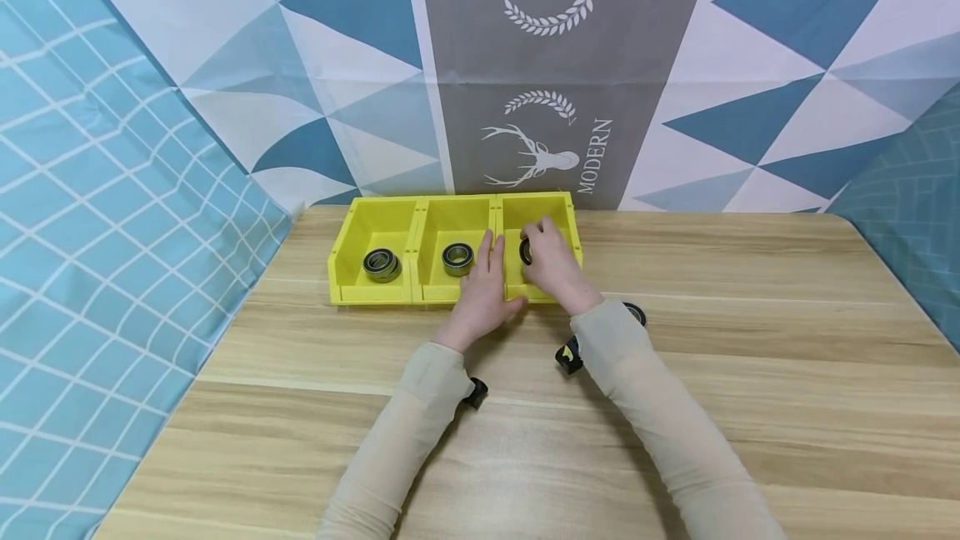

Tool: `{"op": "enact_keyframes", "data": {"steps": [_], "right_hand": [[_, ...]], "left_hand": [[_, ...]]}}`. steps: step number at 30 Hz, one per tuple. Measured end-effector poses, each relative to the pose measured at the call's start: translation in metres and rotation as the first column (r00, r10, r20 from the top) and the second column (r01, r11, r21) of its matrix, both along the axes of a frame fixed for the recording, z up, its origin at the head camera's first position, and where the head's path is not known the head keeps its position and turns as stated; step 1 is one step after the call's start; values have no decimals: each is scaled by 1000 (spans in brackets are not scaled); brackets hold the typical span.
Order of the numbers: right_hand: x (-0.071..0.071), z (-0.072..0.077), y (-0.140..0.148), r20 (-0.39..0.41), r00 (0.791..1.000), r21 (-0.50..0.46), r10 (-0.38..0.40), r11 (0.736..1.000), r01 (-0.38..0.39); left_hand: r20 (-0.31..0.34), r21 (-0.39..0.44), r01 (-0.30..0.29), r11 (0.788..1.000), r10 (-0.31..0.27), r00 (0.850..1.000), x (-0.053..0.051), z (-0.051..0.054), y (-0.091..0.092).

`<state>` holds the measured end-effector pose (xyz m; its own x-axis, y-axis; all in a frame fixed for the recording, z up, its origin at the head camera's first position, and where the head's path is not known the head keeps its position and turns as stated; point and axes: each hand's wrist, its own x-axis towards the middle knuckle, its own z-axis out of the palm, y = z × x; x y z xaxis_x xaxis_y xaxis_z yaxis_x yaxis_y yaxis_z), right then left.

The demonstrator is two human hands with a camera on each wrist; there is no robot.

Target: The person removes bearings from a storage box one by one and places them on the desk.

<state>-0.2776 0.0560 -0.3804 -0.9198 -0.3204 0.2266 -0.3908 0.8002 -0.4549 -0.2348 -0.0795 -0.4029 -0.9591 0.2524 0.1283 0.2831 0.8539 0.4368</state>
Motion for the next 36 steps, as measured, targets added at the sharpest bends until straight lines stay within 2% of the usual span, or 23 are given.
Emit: {"op": "enact_keyframes", "data": {"steps": [6, 16, 36], "right_hand": [[6, 3, 3, -6, 1000, -22, 15, 1000, -15], [15, 8, 10, -9, 1000, -32, 21, 999, -21], [35, 11, 29, 0, 1000, -34, 28, 999, -28]], "left_hand": [[0, -1, 0, 1000, 0, 1000, 0, -1, 0], [44, 0, -7, 1000, 7, 999, -1, 0, 0], [23, -4, -11, 1000, 11, 1000, 1, 0, 0]]}}
